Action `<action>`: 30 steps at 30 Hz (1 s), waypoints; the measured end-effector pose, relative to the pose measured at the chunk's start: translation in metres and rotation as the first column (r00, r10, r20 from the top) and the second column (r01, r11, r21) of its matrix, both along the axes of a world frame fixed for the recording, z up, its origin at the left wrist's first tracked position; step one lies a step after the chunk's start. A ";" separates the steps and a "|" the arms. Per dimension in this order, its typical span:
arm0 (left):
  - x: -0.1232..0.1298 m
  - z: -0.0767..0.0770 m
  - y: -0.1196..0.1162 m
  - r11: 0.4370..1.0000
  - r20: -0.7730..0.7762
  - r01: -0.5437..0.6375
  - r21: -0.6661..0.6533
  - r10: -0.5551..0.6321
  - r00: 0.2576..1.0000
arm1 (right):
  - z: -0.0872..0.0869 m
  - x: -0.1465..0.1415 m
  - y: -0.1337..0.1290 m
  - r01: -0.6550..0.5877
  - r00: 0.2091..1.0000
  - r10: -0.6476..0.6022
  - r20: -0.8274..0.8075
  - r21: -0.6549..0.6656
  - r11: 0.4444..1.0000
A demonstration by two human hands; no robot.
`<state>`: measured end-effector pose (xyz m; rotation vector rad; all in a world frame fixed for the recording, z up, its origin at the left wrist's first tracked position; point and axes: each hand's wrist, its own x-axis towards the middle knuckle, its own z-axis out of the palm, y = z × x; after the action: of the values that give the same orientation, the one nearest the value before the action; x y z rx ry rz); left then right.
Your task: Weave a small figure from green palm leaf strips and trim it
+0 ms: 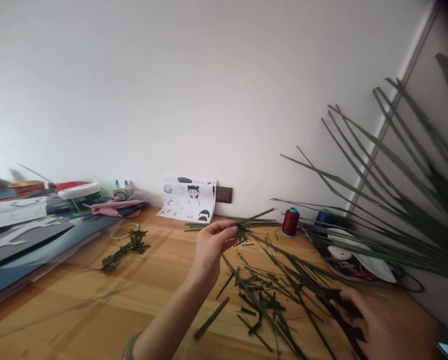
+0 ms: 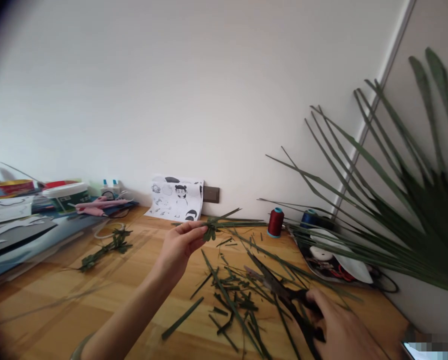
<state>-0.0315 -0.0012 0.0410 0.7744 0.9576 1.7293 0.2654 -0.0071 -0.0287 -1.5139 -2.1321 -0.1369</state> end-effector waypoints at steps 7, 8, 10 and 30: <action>0.024 0.005 -0.021 0.986 -0.094 0.158 -0.051 -0.162 0.982 | 0.035 -0.047 -0.015 -0.001 0.999 -0.002 -0.037 -0.093 0.996; 0.027 0.005 -0.023 0.981 -0.109 0.185 -0.053 -0.190 0.976 | 0.038 -0.051 -0.015 -0.005 1.000 0.002 -0.030 -0.116 0.993; 0.029 0.005 -0.026 0.975 -0.124 0.219 -0.047 -0.223 0.967 | 0.040 -0.053 -0.015 0.002 1.000 -0.003 -0.003 -0.118 0.993; 0.035 0.002 -0.033 0.955 -0.146 0.292 -0.045 -0.295 0.944 | 0.045 -0.051 -0.024 0.054 0.990 -0.053 0.130 -0.008 0.998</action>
<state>0.0035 -0.0340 0.0430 0.9925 0.9094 1.4141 0.2143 -0.0307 0.0165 -1.6095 -2.1967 -0.2485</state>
